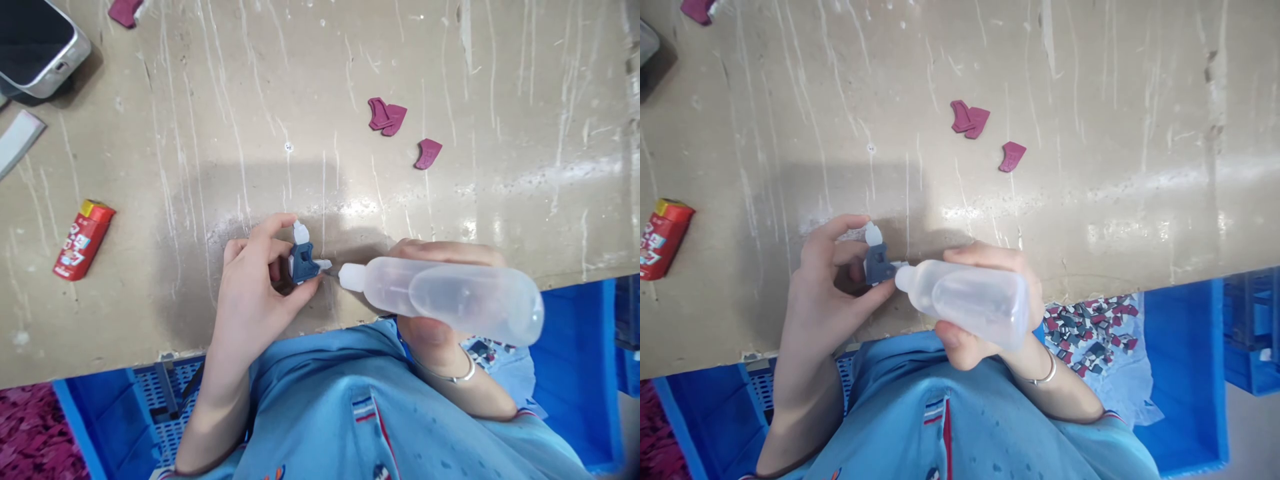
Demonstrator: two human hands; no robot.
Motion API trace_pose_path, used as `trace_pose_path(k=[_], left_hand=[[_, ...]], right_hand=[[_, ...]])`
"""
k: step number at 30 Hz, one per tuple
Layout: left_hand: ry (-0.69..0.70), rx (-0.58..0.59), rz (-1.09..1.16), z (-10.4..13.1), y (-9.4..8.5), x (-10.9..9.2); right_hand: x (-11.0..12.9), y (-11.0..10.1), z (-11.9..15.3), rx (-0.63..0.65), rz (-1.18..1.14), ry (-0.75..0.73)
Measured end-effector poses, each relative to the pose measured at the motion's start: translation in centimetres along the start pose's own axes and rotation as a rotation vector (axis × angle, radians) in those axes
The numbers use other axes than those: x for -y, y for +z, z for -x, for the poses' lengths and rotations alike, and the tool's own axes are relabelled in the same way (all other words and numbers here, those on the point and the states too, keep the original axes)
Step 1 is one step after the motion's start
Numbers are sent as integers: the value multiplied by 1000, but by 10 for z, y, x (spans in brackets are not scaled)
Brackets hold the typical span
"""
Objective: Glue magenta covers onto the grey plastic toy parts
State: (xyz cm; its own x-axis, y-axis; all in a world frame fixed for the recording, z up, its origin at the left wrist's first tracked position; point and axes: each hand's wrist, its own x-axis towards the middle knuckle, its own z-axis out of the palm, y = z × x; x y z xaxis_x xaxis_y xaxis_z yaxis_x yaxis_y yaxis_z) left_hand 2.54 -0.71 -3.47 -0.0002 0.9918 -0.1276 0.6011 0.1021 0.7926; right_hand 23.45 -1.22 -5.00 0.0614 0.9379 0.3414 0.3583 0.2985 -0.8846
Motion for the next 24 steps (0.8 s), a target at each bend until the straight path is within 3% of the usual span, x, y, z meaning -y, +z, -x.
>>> trace_pose_path(k=[2,4,9,17,24], left_hand=[[14,-11,7,0,0,0],[24,-19,11,1,1,1],[37,-21,8,1,2,5],[70,-43,23,2,2,7],[53,-39,33,1,4,11]], right_hand=[[-10,10,-6,-127,27,-191],[-17,16,-9,-165,67,-279],[-15,19,-7,-87,143,-241],[-18,17,-8,-199,101,-292],[-18,18,-6,-157,-50,-136]])
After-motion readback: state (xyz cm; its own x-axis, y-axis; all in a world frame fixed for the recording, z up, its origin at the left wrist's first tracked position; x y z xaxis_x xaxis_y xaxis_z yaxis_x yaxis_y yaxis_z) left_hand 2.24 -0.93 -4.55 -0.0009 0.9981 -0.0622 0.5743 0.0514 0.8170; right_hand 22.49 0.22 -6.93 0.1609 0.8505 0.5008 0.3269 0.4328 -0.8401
